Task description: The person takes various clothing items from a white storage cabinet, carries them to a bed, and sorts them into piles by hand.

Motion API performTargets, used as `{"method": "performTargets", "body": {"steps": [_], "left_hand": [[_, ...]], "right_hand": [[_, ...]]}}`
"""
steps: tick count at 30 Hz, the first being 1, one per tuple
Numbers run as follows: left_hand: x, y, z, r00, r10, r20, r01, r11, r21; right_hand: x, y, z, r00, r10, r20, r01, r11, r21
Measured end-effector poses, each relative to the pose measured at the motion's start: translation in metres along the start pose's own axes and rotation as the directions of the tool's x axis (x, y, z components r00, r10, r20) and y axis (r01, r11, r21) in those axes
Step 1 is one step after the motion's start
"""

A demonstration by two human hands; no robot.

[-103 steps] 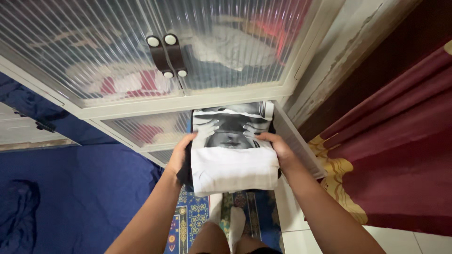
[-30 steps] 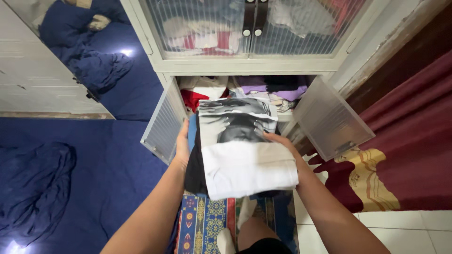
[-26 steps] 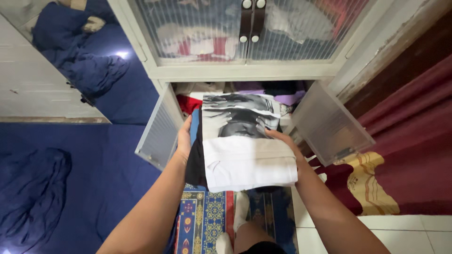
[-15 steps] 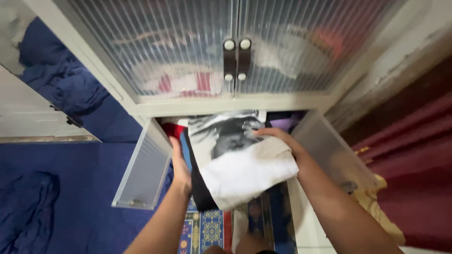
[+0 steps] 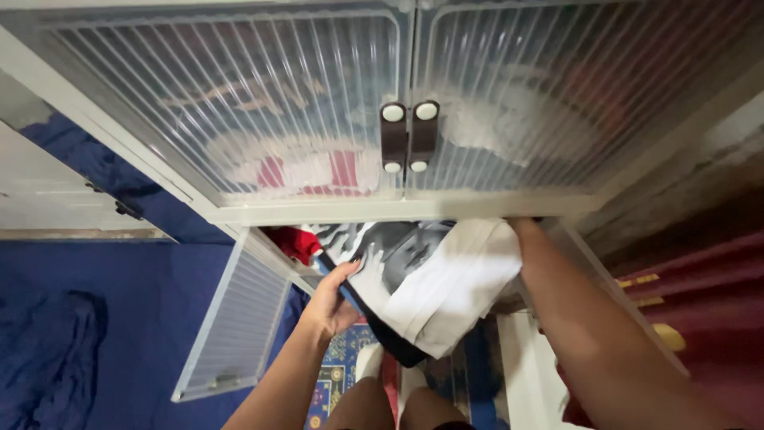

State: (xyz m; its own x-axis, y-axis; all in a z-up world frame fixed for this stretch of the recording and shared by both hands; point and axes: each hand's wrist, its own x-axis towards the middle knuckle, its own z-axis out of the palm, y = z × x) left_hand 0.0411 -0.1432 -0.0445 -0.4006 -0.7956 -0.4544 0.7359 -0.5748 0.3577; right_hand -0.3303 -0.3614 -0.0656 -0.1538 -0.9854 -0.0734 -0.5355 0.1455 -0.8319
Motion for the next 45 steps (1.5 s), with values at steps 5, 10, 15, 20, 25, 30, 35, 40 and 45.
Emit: {"method": "performTargets", "body": {"steps": [5,10,15,20,25,30,35,40,45], "left_hand": [[0.058,0.034,0.014,0.996,0.078,0.032,-0.081,0.992,0.100],[0.161,0.050,-0.033,0.981,0.161,0.105,-0.178,0.967,0.182],[0.279,0.083,-0.109,0.933,0.355,-0.053,-0.351,0.933,0.074],[0.321,0.113,-0.102,0.886,0.448,-0.119,-0.424,0.887,0.182],[0.320,0.111,-0.073,0.883,0.458,-0.100,-0.399,0.846,0.354],[0.302,0.113,-0.045,0.873,0.488,0.005,-0.369,0.655,0.659],[0.254,0.078,-0.036,0.889,0.405,0.214,-0.312,0.192,0.930],[0.207,0.048,-0.008,0.929,0.249,0.276,-0.233,-0.189,0.954],[0.211,0.027,0.034,0.867,0.374,0.328,-0.075,-0.553,0.830]], "right_hand": [[0.017,0.004,-0.020,0.977,0.027,-0.211,0.011,0.985,0.174],[0.022,0.023,-0.020,0.953,0.067,-0.295,0.011,0.967,0.254],[0.015,0.047,0.014,0.964,0.138,-0.226,-0.058,0.943,0.329],[0.021,0.058,0.007,0.962,0.177,-0.208,-0.087,0.921,0.380],[0.017,0.075,0.011,0.956,0.222,-0.192,-0.127,0.901,0.414],[0.028,0.068,0.017,0.936,0.218,-0.278,-0.074,0.891,0.447],[0.046,0.052,0.011,0.886,0.228,-0.404,0.002,0.868,0.496],[0.051,0.036,0.010,0.880,0.227,-0.418,0.029,0.852,0.523],[0.039,0.028,-0.007,0.919,0.185,-0.348,0.032,0.846,0.533]]}}
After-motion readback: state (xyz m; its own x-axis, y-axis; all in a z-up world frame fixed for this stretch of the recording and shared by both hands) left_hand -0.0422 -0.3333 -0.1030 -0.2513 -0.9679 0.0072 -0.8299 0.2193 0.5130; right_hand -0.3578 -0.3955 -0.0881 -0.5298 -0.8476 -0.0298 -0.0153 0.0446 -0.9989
